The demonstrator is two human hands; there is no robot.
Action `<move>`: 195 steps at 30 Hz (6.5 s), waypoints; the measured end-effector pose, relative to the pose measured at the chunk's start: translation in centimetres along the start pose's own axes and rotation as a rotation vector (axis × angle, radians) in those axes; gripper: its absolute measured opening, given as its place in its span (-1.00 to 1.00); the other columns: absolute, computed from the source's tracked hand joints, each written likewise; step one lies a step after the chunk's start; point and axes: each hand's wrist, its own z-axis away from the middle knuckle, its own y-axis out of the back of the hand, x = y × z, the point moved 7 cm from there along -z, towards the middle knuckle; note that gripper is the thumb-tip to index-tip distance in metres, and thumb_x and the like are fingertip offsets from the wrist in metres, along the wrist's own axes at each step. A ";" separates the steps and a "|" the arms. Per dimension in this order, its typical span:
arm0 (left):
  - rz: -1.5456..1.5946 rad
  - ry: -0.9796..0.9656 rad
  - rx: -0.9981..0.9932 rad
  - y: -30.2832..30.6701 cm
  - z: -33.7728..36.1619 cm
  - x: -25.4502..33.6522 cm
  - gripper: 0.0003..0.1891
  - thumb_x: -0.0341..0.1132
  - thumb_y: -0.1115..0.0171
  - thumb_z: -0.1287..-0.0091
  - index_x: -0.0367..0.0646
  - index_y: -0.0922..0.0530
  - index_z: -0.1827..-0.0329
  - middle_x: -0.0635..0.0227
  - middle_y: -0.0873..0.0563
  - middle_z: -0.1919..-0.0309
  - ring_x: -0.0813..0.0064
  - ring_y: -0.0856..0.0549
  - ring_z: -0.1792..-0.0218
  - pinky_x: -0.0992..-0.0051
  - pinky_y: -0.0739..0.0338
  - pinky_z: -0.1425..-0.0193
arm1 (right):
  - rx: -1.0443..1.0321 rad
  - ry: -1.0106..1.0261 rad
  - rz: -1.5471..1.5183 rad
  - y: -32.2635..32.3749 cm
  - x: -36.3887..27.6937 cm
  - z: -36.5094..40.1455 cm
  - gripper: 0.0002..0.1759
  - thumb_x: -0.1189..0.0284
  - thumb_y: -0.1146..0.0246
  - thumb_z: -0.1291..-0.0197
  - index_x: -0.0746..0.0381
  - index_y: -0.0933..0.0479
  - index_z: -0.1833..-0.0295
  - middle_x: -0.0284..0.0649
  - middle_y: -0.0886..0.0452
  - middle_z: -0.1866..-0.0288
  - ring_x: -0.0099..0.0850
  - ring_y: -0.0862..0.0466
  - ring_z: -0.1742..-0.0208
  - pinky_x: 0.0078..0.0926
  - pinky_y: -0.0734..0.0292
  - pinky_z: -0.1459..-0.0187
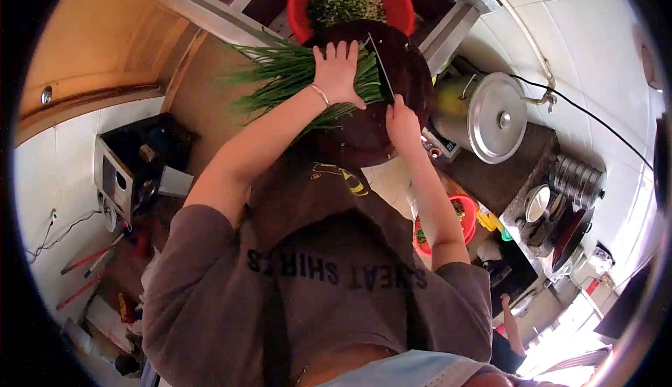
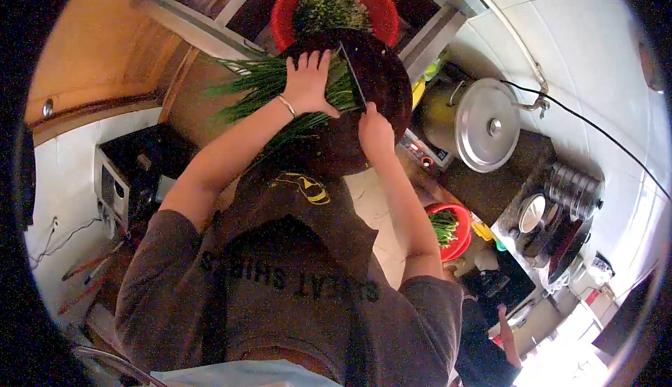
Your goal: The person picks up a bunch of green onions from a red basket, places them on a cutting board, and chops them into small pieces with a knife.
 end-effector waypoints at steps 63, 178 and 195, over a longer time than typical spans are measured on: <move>-0.041 0.005 0.110 -1.6 2.5 0.4 0.23 0.11 -0.63 0.43 -0.35 -0.23 -0.34 0.08 -0.48 -0.06 0.13 -0.50 0.00 0.13 -0.37 -0.17 | -0.063 -0.133 0.066 -2.5 -1.2 -4.0 -0.78 0.42 -0.01 -0.32 0.30 -0.27 0.01 0.21 -0.62 0.41 0.16 -0.66 0.31 0.09 -0.57 0.29; 0.000 0.009 0.051 -1.8 4.5 -0.1 0.15 0.06 -0.62 0.36 -0.31 -0.27 -0.34 0.06 -0.45 -0.16 0.11 -0.47 -0.12 0.01 -0.32 -0.27 | -0.095 0.042 0.002 -2.9 -4.5 -8.6 -0.77 0.42 -0.03 -0.33 0.35 -0.29 0.03 0.22 -0.62 0.34 0.19 -0.63 0.24 0.07 -0.54 0.29; 0.052 0.054 0.128 -2.2 4.6 -0.7 0.15 0.03 -0.63 0.44 -0.34 -0.30 -0.30 0.11 -0.48 -0.11 0.16 -0.46 -0.11 -0.03 -0.30 -0.24 | -0.267 0.084 0.186 -3.6 -4.0 -5.9 -0.80 0.52 -0.05 -0.25 0.34 -0.26 0.06 0.22 -0.61 0.38 0.13 -0.66 0.30 0.08 -0.54 0.31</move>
